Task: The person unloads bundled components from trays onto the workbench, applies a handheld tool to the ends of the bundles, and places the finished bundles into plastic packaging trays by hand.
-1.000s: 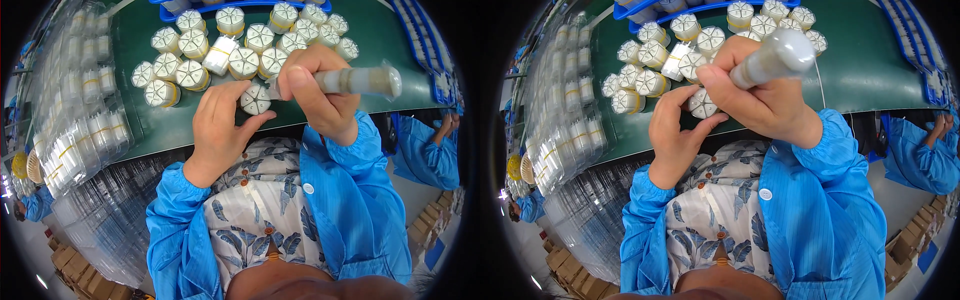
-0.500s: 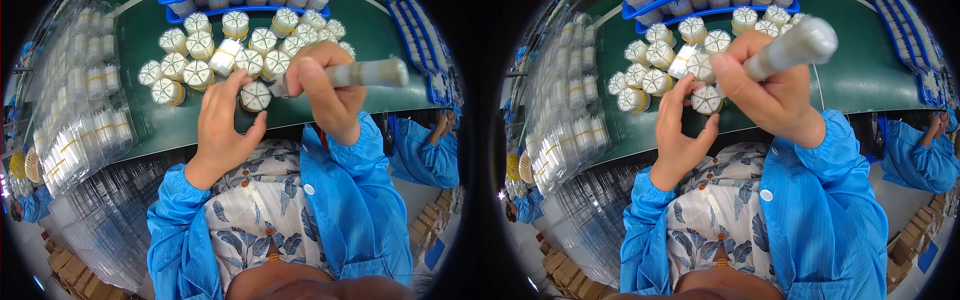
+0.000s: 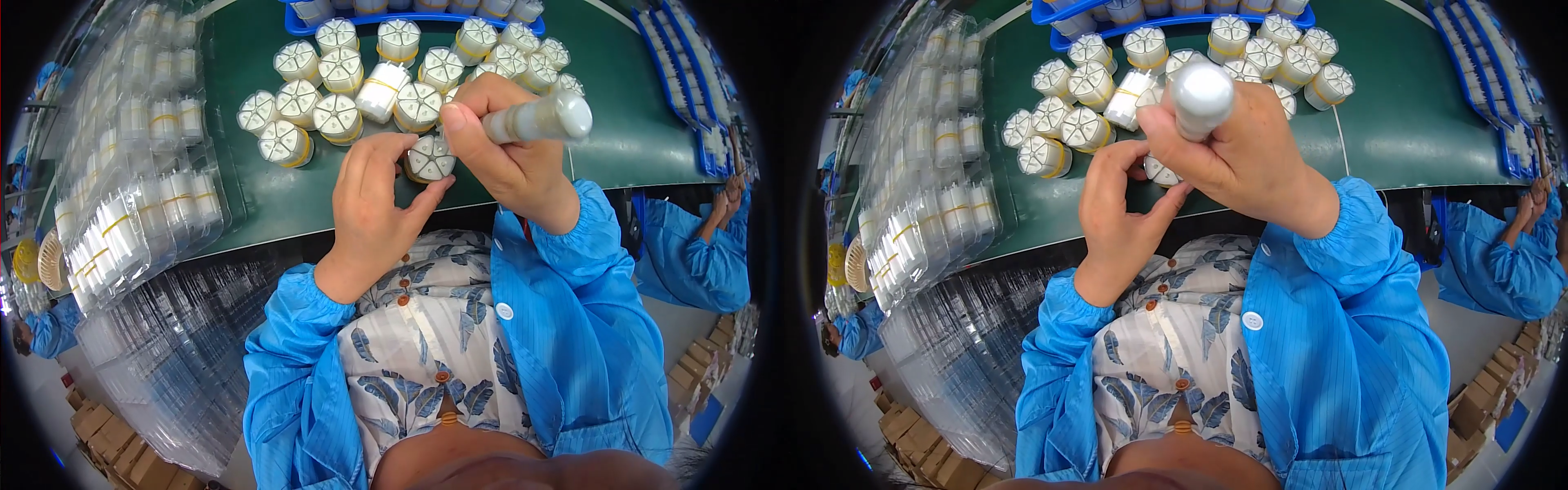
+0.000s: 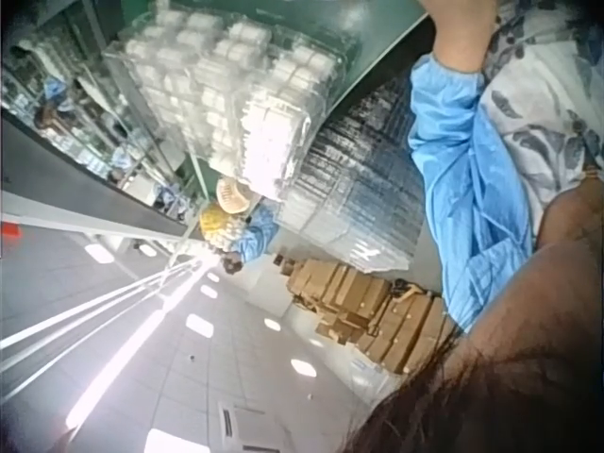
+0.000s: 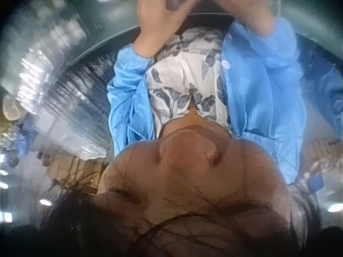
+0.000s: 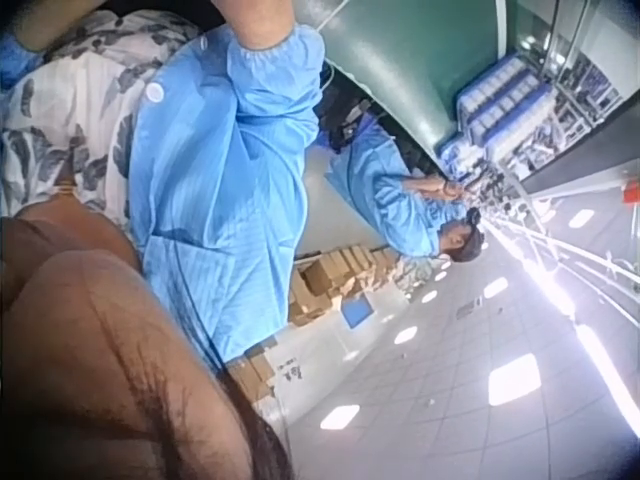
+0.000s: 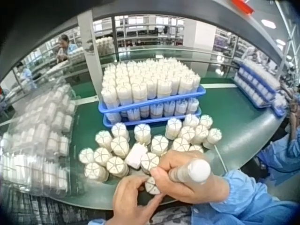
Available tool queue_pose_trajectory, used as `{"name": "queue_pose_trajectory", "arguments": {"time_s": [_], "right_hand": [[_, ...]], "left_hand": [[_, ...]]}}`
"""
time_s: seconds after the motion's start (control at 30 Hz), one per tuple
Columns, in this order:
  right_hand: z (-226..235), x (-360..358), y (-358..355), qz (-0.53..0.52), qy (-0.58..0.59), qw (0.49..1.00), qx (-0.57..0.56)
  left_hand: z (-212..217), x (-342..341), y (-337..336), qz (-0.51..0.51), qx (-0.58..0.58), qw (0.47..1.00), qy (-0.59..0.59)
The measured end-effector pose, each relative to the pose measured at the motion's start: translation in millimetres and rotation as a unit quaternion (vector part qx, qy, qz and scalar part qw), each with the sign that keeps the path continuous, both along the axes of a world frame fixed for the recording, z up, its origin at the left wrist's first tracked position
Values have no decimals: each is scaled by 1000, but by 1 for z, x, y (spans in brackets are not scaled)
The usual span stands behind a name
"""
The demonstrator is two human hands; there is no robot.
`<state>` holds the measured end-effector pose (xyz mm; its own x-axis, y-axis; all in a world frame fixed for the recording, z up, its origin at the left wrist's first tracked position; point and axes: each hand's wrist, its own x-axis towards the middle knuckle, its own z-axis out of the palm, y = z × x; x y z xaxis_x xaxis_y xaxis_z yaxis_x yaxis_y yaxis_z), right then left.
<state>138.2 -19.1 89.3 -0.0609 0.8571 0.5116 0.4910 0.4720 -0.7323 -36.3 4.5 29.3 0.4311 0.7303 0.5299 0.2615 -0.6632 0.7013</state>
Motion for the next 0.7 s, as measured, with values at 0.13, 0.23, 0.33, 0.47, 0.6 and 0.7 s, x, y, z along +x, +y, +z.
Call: {"name": "queue_pose_trajectory", "arguments": {"time_s": [0.13, 0.23, 0.33, 0.47, 0.6, 0.7], "right_hand": [[8, -4, -5, -4, -8, 1000, -28], [3, -10, -10, -40, 11, 999, 12], [-8, -10, -15, -56, 80, 995, 26], [-14, -4, -18, -70, 128, 989, -18], [1, -1, -21, -26, 228, 973, 31], [6, 6, -24, -11, 207, 977, 57]], "left_hand": [[5, -5, 1, -32, -33, 999, -27], [3, -9, 5, -63, -11, 998, -29], [1, -6, 6, -71, 17, 997, -18], [16, 1, -5, 2, 36, 996, 80], [2, 3, -3, -16, 54, 998, 17], [3, 2, -8, -45, 25, 999, -1]]}}
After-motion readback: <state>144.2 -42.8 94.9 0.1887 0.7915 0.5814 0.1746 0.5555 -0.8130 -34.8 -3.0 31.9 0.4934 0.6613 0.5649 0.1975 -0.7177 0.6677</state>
